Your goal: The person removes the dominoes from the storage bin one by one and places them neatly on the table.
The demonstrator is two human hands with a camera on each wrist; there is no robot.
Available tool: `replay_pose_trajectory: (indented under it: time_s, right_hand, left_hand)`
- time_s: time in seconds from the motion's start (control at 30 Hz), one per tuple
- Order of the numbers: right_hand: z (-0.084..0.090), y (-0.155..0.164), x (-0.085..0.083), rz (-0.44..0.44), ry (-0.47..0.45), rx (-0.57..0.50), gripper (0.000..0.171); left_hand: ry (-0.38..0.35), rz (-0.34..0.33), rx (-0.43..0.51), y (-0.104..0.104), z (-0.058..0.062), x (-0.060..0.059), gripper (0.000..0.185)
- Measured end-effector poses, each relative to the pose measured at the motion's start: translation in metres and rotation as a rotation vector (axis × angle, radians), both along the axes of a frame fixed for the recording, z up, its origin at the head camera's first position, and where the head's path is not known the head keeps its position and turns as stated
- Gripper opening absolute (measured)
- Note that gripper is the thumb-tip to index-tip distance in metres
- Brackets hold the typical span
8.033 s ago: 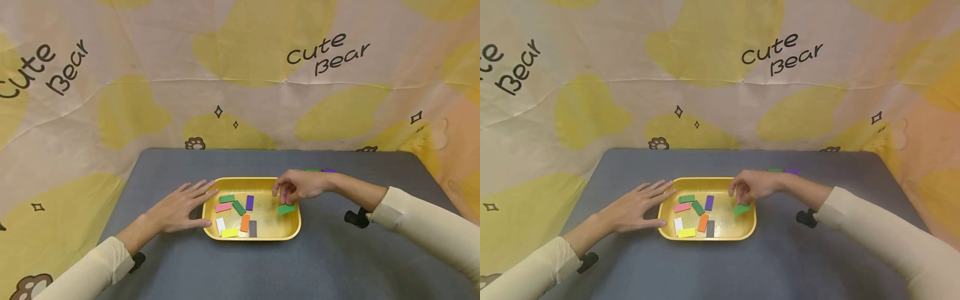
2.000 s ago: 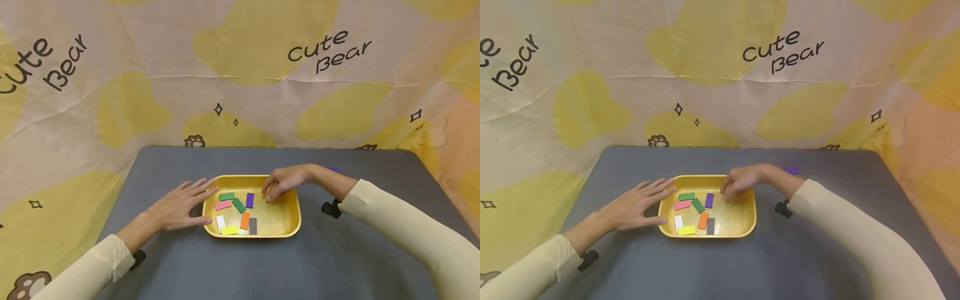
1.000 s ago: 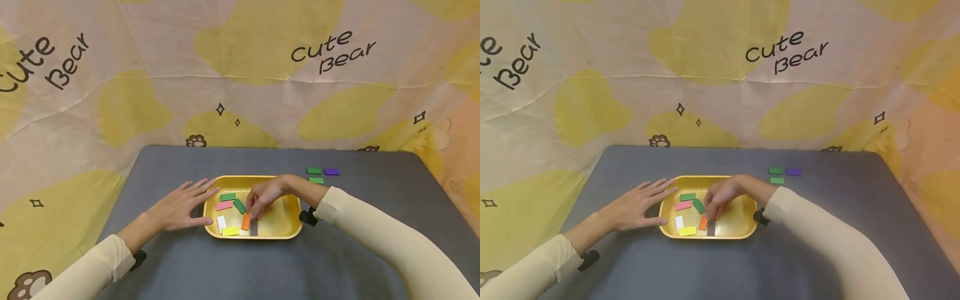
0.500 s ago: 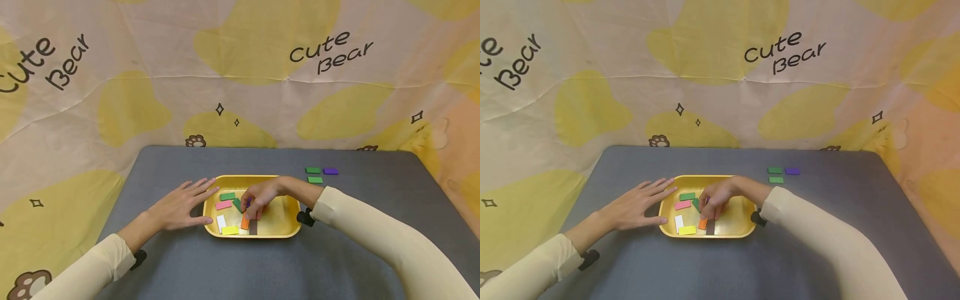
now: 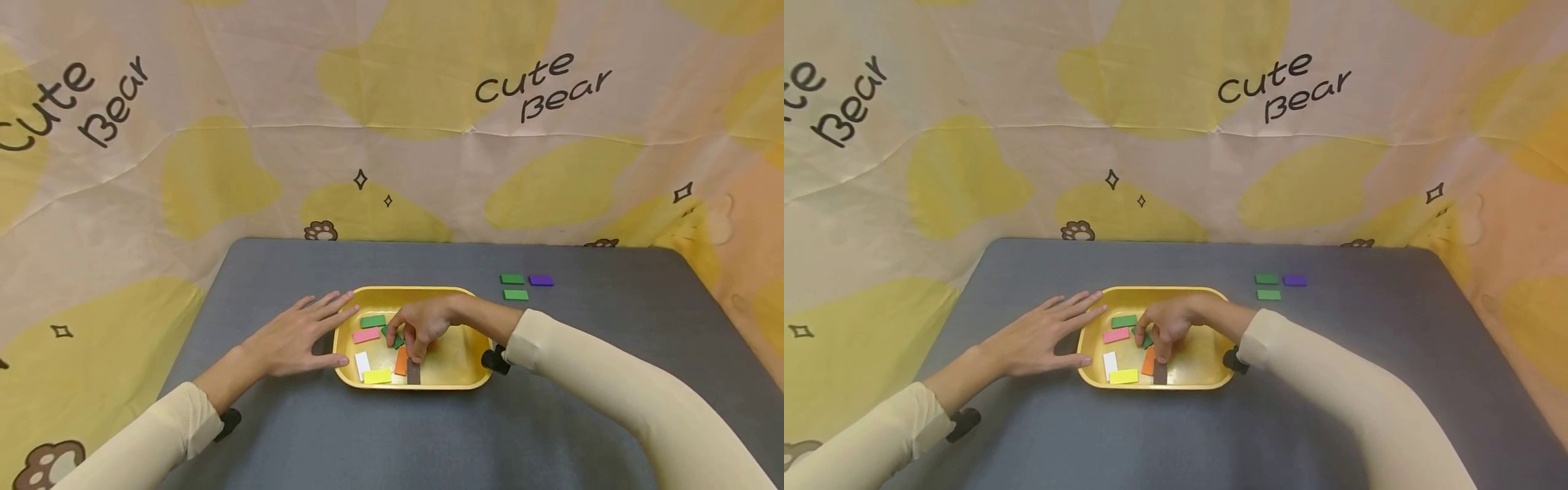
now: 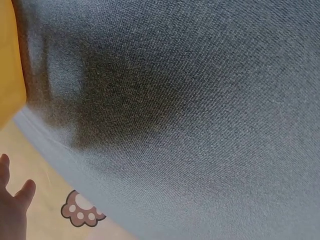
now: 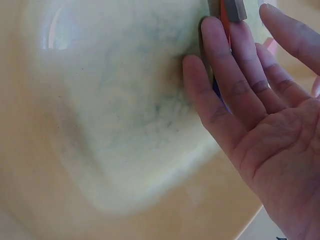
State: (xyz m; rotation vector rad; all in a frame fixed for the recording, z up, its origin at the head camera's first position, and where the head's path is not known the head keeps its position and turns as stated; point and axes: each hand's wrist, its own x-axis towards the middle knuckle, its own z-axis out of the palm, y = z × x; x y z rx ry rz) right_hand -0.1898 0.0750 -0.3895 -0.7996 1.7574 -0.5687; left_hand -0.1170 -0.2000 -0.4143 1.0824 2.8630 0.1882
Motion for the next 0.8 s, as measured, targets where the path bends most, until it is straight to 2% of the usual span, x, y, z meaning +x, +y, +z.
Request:
replay_pose_trajectory:
  time_s: [0.47,0.8]
  right_hand:
    - [-0.0021,-0.0006,0.0061,0.019,0.084,-0.018,0.046]
    - [-0.0080,0.0017,0.0077,0.021,0.086,-0.065,0.034]
  left_hand:
    - [0.011,-0.012,0.003,0.0007,-0.0013,-0.0017,0.087]
    - [0.018,-0.018,0.010,0.0004,-0.0027,-0.0018,0.088]
